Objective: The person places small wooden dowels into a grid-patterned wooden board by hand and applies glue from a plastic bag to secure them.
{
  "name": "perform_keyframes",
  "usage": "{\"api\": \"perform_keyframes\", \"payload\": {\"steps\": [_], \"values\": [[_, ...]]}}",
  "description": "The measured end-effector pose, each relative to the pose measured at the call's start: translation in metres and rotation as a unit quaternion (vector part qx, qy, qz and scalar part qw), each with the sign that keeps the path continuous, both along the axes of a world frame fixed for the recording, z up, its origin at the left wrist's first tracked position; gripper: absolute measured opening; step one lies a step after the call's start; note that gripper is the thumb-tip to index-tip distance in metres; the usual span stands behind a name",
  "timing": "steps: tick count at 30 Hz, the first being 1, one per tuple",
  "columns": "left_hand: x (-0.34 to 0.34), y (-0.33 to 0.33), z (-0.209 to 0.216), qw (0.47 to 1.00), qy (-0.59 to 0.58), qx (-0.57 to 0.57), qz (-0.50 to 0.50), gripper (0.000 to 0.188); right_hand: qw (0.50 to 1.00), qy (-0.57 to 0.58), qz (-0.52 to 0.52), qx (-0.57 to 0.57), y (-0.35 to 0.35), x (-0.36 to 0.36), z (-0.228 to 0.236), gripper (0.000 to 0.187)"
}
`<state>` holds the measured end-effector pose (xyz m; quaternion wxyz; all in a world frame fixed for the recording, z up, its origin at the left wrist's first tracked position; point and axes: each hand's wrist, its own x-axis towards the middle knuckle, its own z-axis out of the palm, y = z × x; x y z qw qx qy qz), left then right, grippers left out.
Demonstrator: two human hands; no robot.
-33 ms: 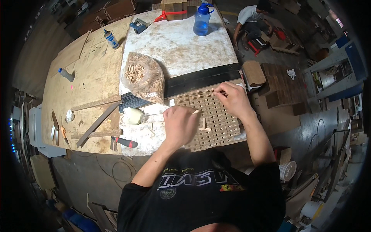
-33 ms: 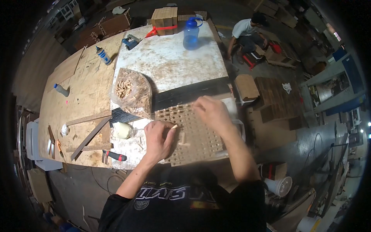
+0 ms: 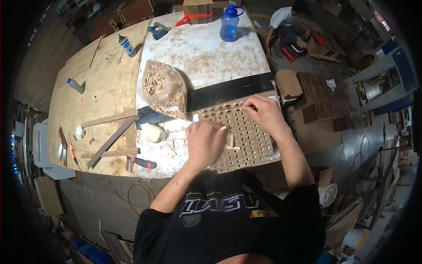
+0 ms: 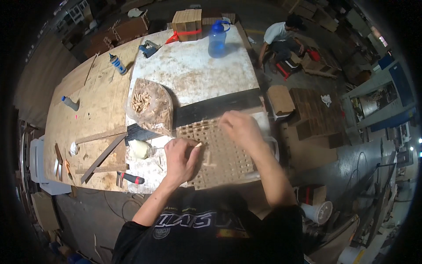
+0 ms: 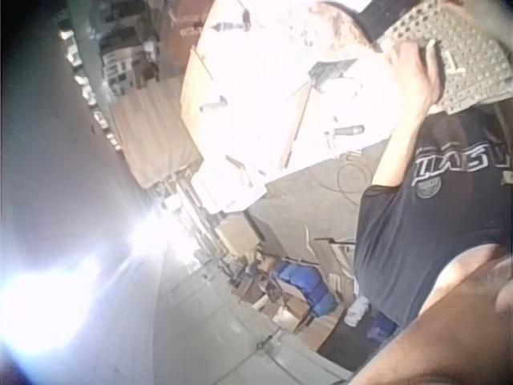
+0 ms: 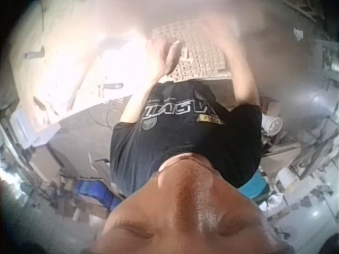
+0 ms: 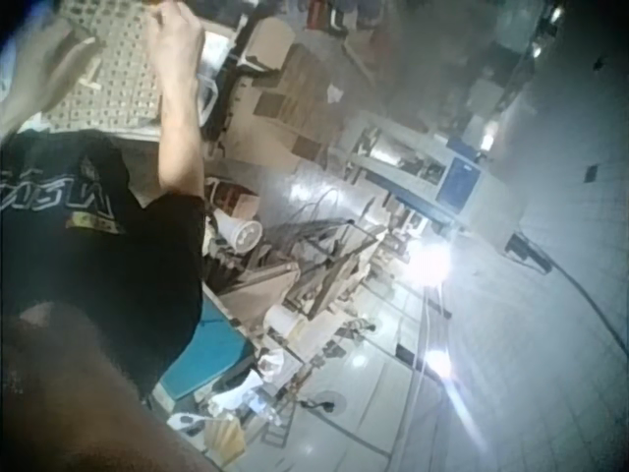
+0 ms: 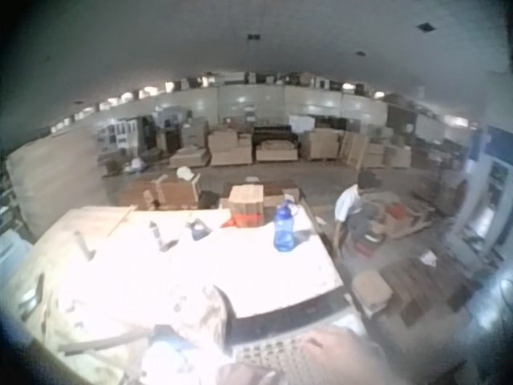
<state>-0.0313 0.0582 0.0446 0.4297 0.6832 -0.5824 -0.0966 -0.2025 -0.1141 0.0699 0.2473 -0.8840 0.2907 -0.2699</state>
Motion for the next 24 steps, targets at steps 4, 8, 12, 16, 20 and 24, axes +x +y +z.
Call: {"api": "perform_keyframes", "payload": {"steps": [4, 8, 12, 16, 20, 24], "values": [[0.0, -0.003, 0.0, 1.0, 0.004, -0.004, -0.013, 0.016, 0.997, 0.038, 0.006, -0.07, 0.003, 0.005, -0.003, 0.01], [0.003, 0.0, 0.005, 1.0, -0.014, -0.008, -0.013, 0.013, 0.994, 0.07, -0.007, -0.088, 0.006, 0.008, 0.009, 0.01], [0.002, -0.001, 0.036, 0.998, -0.014, 0.035, -0.054, 0.011, 0.998, 0.016, -0.027, 0.052, 0.001, 0.004, -0.007, 0.015], [-0.006, 0.001, 0.028, 0.995, -0.007, -0.084, -0.059, 0.029, 0.998, 0.013, -0.056, -0.033, 0.016, 0.003, -0.005, 0.013], [-0.004, -0.002, 0.009, 0.992, 0.076, -0.066, -0.081, 0.015, 0.996, 0.073, -0.038, -0.043, 0.016, 0.0, 0.005, 0.017], [-0.011, -0.008, 0.002, 0.969, 0.227, -0.061, -0.074, 0.016, 0.969, -0.138, 0.006, 0.205, 0.047, -0.011, 0.011, 0.018]]}}
